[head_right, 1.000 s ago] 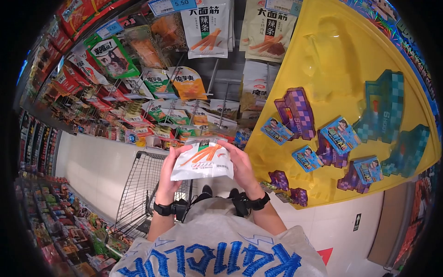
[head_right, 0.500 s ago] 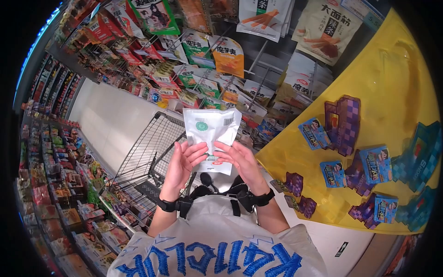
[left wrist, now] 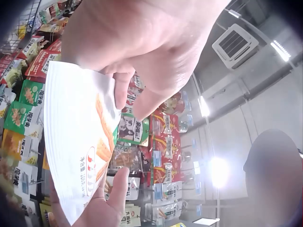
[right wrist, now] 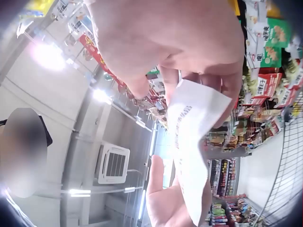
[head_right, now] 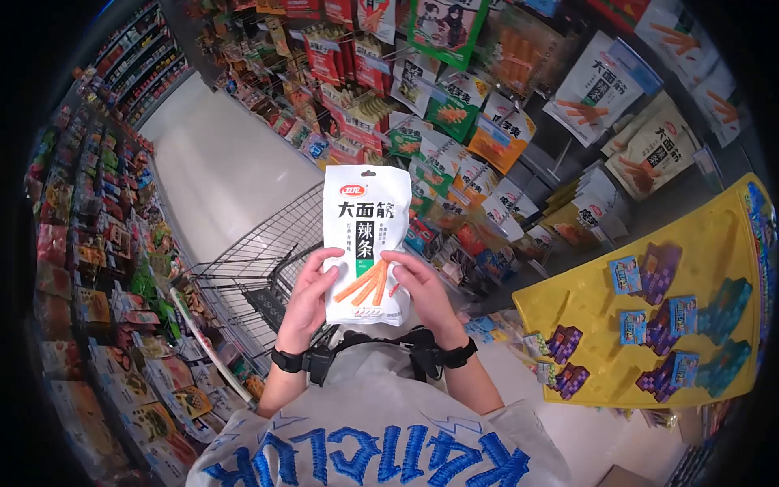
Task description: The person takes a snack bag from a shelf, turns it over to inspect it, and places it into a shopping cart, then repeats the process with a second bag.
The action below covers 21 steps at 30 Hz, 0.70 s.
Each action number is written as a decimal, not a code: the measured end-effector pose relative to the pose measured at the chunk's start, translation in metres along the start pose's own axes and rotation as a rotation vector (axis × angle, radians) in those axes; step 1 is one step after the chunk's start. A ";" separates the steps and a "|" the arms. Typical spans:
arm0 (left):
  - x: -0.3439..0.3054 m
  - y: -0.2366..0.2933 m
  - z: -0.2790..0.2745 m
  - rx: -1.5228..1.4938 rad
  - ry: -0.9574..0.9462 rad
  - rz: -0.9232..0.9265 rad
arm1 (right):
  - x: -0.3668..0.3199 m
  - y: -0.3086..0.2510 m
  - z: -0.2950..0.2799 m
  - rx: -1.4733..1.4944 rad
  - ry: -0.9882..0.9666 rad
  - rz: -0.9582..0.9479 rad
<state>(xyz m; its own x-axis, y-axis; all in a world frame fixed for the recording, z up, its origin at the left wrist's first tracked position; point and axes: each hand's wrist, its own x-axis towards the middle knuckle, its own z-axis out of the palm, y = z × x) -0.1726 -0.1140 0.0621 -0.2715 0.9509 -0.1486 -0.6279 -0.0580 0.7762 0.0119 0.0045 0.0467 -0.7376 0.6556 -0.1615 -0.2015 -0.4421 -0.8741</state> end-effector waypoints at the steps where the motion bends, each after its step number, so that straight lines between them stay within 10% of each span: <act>1: -0.008 0.003 -0.011 0.008 0.005 0.012 | 0.002 0.006 0.012 -0.069 -0.035 -0.027; 21: -0.135 0.014 -0.211 -0.491 0.384 0.267 | 0.097 0.132 0.220 -0.026 -0.106 0.111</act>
<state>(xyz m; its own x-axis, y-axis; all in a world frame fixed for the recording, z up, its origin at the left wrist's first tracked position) -0.2989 -0.3074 -0.0364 -0.6465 0.7142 -0.2681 -0.7370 -0.4940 0.4613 -0.2282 -0.1255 0.0162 -0.8184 0.5350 -0.2098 -0.0991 -0.4911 -0.8655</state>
